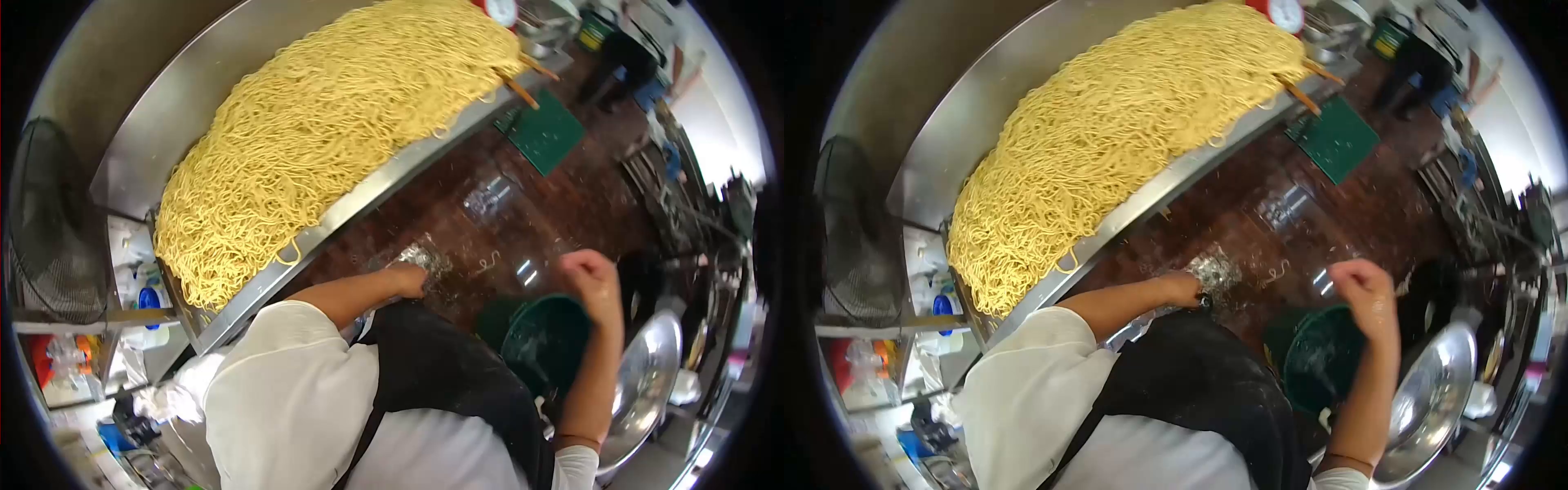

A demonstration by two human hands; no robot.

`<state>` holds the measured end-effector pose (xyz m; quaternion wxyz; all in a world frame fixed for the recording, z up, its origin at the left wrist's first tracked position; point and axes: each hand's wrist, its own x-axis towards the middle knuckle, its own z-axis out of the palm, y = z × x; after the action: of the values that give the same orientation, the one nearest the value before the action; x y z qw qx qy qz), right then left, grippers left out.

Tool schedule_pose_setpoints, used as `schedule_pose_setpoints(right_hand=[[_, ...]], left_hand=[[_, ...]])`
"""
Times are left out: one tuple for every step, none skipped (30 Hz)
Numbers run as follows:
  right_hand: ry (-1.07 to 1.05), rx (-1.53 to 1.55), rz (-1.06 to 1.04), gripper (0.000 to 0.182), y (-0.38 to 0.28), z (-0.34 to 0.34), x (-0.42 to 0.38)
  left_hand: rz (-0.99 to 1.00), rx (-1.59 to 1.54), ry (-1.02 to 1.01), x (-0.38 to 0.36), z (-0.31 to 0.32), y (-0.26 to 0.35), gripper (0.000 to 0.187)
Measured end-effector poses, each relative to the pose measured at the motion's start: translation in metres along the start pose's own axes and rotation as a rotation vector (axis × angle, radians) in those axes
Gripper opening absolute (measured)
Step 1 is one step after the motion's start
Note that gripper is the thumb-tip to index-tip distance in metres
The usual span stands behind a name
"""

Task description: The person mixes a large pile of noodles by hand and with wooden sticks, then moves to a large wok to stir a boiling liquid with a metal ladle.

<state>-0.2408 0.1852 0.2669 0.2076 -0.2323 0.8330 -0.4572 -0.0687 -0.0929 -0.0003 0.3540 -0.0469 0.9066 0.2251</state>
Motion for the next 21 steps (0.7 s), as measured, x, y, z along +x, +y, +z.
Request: schedule_pose_setpoints(right_hand=[[-0.038, 0.162, 0.042, 0.010, -0.020, -0.006, 0.014], [-0.046, 0.284, 0.000, 0.011, -0.025, -0.007, 0.025], [-0.045, 0.404, -0.063, 0.012, -0.026, -0.011, 0.043], [-0.151, 0.657, -0.067, 0.017, -0.015, -0.011, 0.063], [-0.197, 0.653, -0.066, 0.017, -0.008, 0.006, 0.087], [-0.328, 0.735, 0.088, 0.021, 0.005, 0.025, 0.107], [-0.443, 0.810, 0.251, 0.024, 0.023, 0.043, 0.123], [-0.449, 0.805, 0.256, 0.024, 0.049, 0.066, 0.137], [-0.440, 0.548, 0.187, 0.028, 0.084, 0.094, 0.152], [-0.410, 0.291, 0.125, 0.032, 0.114, 0.112, 0.164], [-0.371, 0.024, 0.068, 0.036, 0.128, 0.109, 0.177], [-0.405, -0.070, 0.072, 0.037, 0.118, 0.094, 0.201], [-0.445, -0.159, 0.081, 0.038, 0.103, 0.079, 0.233], [-0.356, -0.307, -0.063, 0.038, 0.096, 0.061, 0.260], [-0.265, -0.452, -0.217, 0.038, 0.092, 0.047, 0.293], [-0.208, -0.380, -0.193, 0.037, 0.098, 0.035, 0.337], [-0.157, -0.310, -0.174, 0.037, 0.104, 0.022, 0.383], [-0.071, -0.439, -0.273, 0.038, 0.090, 0.009, 0.419], [0.006, -0.568, -0.374, 0.040, 0.076, -0.003, 0.452], [-0.012, -0.576, -0.395, 0.040, 0.079, -0.013, 0.493], [0.118, -0.682, -0.452, 0.042, 0.082, -0.018, 0.536]], left_hand=[[0.056, -0.077, 0.029, -0.002, -0.016, -0.002, 0.050], [0.024, -0.122, 0.025, -0.010, -0.024, -0.002, 0.050], [0.018, -0.196, 0.116, -0.012, -0.046, -0.004, 0.050], [0.009, -0.269, 0.202, -0.014, -0.060, -0.008, 0.050], [-0.022, -0.299, 0.214, -0.016, -0.070, -0.015, 0.050], [-0.040, -0.365, 0.249, -0.017, -0.077, -0.022, 0.050], [-0.048, -0.424, 0.278, -0.017, -0.079, -0.025, 0.051], [-0.037, -0.456, 0.324, -0.009, -0.071, -0.033, 0.052], [-0.040, -0.525, 0.287, -0.010, -0.073, -0.034, 0.054], [-0.028, -0.587, 0.242, -0.011, -0.074, -0.035, 0.055], [0.017, -0.642, 0.193, -0.003, -0.070, -0.041, 0.055], [0.059, -0.703, 0.140, 0.009, -0.067, -0.048, 0.054], [0.058, -0.836, 0.096, 0.013, -0.076, -0.046, 0.053], [0.047, -0.966, 0.047, 0.018, -0.092, -0.037, 0.052], [0.058, -0.959, 0.040, 0.029, -0.111, -0.025, 0.052], [0.039, -1.059, 0.112, 0.040, -0.133, -0.012, 0.054], [0.018, -1.162, 0.189, 0.056, -0.155, -0.001, 0.056], [0.025, -1.168, 0.201, 0.076, -0.179, 0.009, 0.056], [0.017, -1.312, 0.185, 0.100, -0.203, 0.023, 0.062], [0.008, -1.460, 0.175, 0.126, -0.227, 0.035, 0.069], [0.012, -1.526, 0.166, 0.155, -0.252, 0.048, 0.074]])
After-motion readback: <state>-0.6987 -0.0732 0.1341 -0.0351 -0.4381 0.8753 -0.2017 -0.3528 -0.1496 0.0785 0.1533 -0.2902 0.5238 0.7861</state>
